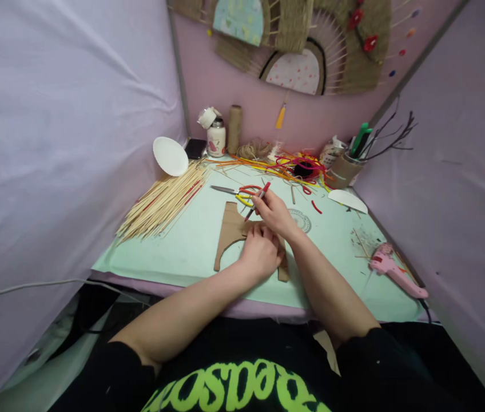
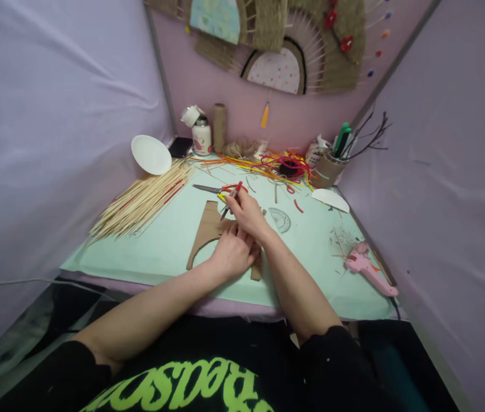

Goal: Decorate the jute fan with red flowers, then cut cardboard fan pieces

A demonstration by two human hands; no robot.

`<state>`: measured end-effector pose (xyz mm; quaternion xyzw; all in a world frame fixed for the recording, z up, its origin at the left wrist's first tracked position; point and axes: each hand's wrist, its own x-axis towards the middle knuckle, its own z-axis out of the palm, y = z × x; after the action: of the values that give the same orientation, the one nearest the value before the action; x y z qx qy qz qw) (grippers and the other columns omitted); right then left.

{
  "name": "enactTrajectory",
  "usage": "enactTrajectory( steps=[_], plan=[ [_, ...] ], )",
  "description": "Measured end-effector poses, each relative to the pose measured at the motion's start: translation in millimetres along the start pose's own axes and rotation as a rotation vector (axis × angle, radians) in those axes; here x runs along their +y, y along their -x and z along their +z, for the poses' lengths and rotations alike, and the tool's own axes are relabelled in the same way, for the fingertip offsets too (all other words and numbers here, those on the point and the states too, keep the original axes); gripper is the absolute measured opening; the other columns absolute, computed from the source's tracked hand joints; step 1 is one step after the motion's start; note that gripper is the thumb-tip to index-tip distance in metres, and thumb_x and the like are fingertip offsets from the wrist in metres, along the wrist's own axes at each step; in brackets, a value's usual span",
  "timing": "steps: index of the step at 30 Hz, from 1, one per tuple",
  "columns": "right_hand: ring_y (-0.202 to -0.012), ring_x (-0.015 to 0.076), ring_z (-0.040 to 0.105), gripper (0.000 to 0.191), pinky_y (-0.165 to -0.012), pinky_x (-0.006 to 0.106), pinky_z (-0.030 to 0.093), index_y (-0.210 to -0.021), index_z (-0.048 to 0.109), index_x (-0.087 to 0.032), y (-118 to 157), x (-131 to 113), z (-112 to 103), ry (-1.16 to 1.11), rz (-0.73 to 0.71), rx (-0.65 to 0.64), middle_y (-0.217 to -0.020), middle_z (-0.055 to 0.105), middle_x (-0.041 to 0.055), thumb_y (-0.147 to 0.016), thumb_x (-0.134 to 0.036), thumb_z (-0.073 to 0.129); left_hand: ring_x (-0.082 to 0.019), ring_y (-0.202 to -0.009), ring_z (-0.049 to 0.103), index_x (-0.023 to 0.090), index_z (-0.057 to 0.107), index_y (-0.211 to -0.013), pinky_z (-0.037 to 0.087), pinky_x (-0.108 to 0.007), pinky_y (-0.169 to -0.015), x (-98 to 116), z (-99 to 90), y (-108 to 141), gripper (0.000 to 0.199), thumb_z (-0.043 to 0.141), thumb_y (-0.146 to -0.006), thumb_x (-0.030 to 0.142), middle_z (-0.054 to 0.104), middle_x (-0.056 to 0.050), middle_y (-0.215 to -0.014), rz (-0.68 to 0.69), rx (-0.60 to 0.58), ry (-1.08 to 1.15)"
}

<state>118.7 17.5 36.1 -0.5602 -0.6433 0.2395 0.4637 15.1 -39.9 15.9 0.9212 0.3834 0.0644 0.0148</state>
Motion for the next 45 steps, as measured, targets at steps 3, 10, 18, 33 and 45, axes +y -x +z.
enactTrajectory(
  steps=[3,10,18,33,45],
  plan=[
    [-0.062,0.0144,0.051,0.024,-0.064,0.028,0.041,-0.087,0.051,-0.02,-4,-3,10,0.048,-0.047,-0.11,-0.066,0.055,-0.0019,-0.092,-0.042,0.044,-0.037,-0.122,0.044,0.007,0.05,-0.133,0.035,-0.05,-0.099,5,2.3,1,0.056,0.045,-0.092,0.043,0.048,-0.024,-0.138,-0.036,-0.017,0.008],
    [-0.068,0.0156,0.048,0.022,-0.066,0.028,0.038,-0.081,0.051,-0.02,-10,-12,17,0.208,-0.168,-0.301,-0.072,0.054,0.0001,-0.092,-0.036,0.041,-0.042,-0.127,0.04,0.009,0.042,-0.142,0.029,-0.058,-0.102,8,8.7,1,0.06,0.041,-0.093,0.042,0.046,-0.024,-0.141,-0.044,-0.027,0.075],
    [-0.067,0.0161,0.049,0.021,-0.063,0.027,0.036,-0.082,0.051,-0.02,-11,-15,22,0.308,-0.243,-0.425,-0.072,0.055,0.0009,-0.093,-0.033,0.04,-0.042,-0.131,0.035,0.009,0.04,-0.143,0.023,-0.06,-0.104,4,13.6,0,0.06,0.041,-0.093,0.041,0.05,-0.024,-0.137,-0.019,0.027,0.099],
    [-0.064,0.0169,0.044,0.025,-0.062,0.027,0.032,-0.086,0.052,-0.02,-18,-20,33,0.504,-0.286,-0.524,-0.074,0.058,0.003,-0.095,-0.036,0.035,-0.045,-0.134,0.03,0.008,0.038,-0.144,0.033,-0.059,-0.097,4,14.9,-1,0.063,0.04,-0.091,0.041,0.051,-0.024,-0.137,-0.013,0.002,0.11],
    [-0.064,0.0163,0.045,0.022,-0.062,0.027,0.033,-0.084,0.051,-0.021,-19,-18,31,0.51,-0.28,-0.536,-0.072,0.056,0.0018,-0.094,-0.034,0.037,-0.045,-0.132,0.034,0.008,0.044,-0.14,0.033,-0.057,-0.096,3,10.4,1,0.06,0.041,-0.091,0.042,0.054,-0.024,-0.133,0.0,-0.004,0.111]
  ],
)
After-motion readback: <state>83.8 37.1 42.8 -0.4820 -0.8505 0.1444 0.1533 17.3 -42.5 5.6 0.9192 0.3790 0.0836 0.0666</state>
